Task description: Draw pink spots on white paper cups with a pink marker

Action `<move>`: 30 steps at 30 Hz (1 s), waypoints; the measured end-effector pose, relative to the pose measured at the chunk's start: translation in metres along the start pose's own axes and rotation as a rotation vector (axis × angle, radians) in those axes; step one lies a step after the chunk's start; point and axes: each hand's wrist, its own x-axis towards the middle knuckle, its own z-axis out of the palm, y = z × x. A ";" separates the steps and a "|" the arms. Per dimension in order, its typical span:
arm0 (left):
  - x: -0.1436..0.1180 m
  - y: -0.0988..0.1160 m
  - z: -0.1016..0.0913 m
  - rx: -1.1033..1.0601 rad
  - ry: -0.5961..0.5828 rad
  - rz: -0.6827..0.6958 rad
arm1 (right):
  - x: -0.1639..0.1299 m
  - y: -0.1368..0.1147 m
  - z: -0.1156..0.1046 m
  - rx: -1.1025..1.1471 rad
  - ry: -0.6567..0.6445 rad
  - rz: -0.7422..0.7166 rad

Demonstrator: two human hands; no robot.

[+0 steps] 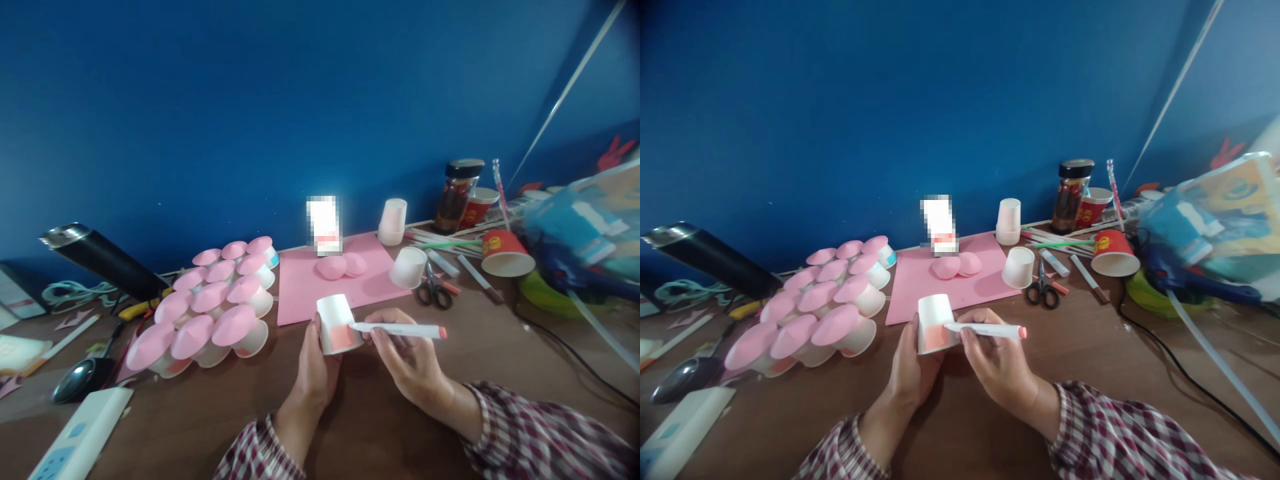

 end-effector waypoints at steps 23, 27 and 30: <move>-0.002 0.005 0.005 0.007 -0.008 -0.023 | 0.000 -0.004 0.001 0.070 -0.031 -0.041; -0.002 0.004 0.007 0.024 -0.015 0.013 | 0.001 -0.007 -0.001 -0.052 -0.058 -0.107; -0.003 0.004 0.008 0.017 0.020 0.037 | 0.001 -0.009 -0.003 -0.170 -0.128 -0.198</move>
